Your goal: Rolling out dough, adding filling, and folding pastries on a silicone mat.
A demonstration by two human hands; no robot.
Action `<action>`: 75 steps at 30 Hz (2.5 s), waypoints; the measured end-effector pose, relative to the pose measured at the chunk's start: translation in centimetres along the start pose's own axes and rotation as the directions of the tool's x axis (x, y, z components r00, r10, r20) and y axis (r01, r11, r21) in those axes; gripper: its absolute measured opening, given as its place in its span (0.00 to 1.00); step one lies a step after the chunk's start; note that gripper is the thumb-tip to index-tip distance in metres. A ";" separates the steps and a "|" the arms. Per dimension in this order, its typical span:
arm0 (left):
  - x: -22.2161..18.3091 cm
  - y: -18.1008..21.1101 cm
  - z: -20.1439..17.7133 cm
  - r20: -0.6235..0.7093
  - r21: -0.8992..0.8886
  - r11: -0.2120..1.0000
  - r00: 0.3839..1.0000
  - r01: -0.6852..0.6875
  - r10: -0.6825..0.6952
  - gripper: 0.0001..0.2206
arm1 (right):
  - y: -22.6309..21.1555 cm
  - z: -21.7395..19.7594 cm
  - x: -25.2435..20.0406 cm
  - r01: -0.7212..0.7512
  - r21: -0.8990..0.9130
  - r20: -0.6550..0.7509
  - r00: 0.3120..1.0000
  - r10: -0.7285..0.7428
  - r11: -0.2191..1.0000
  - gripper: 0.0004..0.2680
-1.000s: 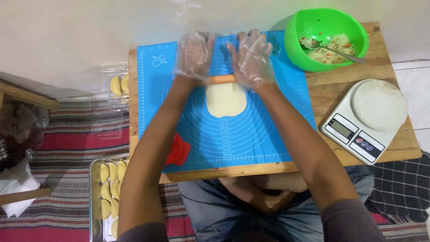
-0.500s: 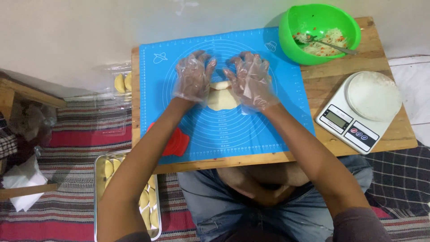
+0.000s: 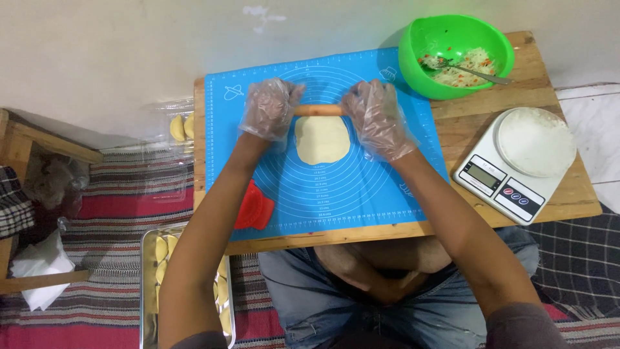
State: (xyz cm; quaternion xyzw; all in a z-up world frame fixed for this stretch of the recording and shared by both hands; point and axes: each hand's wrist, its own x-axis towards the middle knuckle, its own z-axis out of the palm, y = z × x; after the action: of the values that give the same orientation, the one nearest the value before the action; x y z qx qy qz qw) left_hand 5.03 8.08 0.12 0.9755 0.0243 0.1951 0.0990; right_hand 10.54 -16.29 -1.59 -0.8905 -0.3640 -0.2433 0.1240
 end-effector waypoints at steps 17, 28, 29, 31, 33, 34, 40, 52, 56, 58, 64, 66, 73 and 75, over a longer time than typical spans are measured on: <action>-3.0 -0.5 -4.6 0.305 -0.183 0.978 0.951 0.100 -0.040 0.13 | 0.0 -2.2 0.9 -0.182 0.523 0.290 0.957 0.027 0.833 0.03; -4.8 2.6 -2.0 0.185 0.022 0.989 0.971 0.148 -0.149 0.16 | 0.9 -2.7 0.0 0.188 0.705 -0.028 0.971 -0.238 0.684 0.18; -4.0 1.9 -1.3 0.161 -0.003 0.994 0.981 0.111 -0.109 0.19 | 0.9 -2.1 0.2 0.261 0.579 -0.111 0.964 -0.242 0.772 0.14; -2.6 2.2 -0.1 0.201 0.066 0.976 0.956 0.206 -0.215 0.27 | -0.1 -2.2 1.1 0.126 0.524 0.013 0.988 -0.156 0.842 0.12; -1.8 2.3 0.6 0.230 0.143 0.943 0.917 0.300 -0.326 0.35 | -0.9 -1.7 2.0 -0.003 0.454 0.130 0.990 -0.063 0.891 0.11; -1.8 2.4 1.1 0.193 0.121 0.946 0.928 0.299 -0.318 0.35 | -1.2 -1.0 2.0 -0.026 0.295 0.252 0.966 -0.051 0.955 0.17; -3.2 4.9 -2.1 0.375 0.104 0.957 0.880 0.272 -0.291 0.37 | -2.9 -2.3 -0.4 0.086 0.103 0.330 0.937 -0.116 0.991 0.24; -7.6 6.6 -3.3 0.424 0.326 0.945 0.889 0.029 -0.173 0.36 | -4.3 -5.5 -4.1 0.124 0.099 0.310 0.939 -0.149 0.987 0.23; -9.0 6.3 -2.5 0.364 0.359 0.933 0.924 -0.021 -0.119 0.35 | -4.7 -5.9 -4.7 0.141 0.106 0.350 0.921 -0.169 0.984 0.22; -8.6 8.5 -5.7 0.436 0.339 0.941 0.883 0.017 -0.174 0.34 | -4.9 -6.7 -5.0 0.110 0.165 0.349 0.923 -0.163 0.980 0.22; -9.5 9.6 -6.5 0.529 0.341 0.938 0.812 0.060 -0.244 0.34 | -5.6 -9.8 -5.8 -0.048 0.480 0.349 0.927 -0.140 0.876 0.21; -10.2 9.8 -6.6 0.530 0.336 0.939 0.811 0.068 -0.249 0.33 | -6.1 -9.3 -6.6 -0.084 0.559 0.346 0.928 -0.139 0.825 0.21; -13.6 9.6 -5.9 0.521 0.335 0.942 0.828 0.024 -0.207 0.35 | -7.0 -7.8 -11.0 0.049 0.116 0.259 0.963 -0.078 0.992 0.27; -13.6 8.7 -6.0 0.443 0.249 0.966 0.878 0.074 -0.182 0.35 | -7.1 -8.8 -11.1 0.051 0.158 0.204 0.975 -0.083 0.986 0.30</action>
State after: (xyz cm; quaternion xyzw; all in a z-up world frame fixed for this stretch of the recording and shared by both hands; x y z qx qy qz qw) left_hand -9.76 -0.49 2.18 0.9948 0.0869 -0.0537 0.0038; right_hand -4.35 -21.34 0.38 -0.8863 -0.4224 -0.1237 0.1442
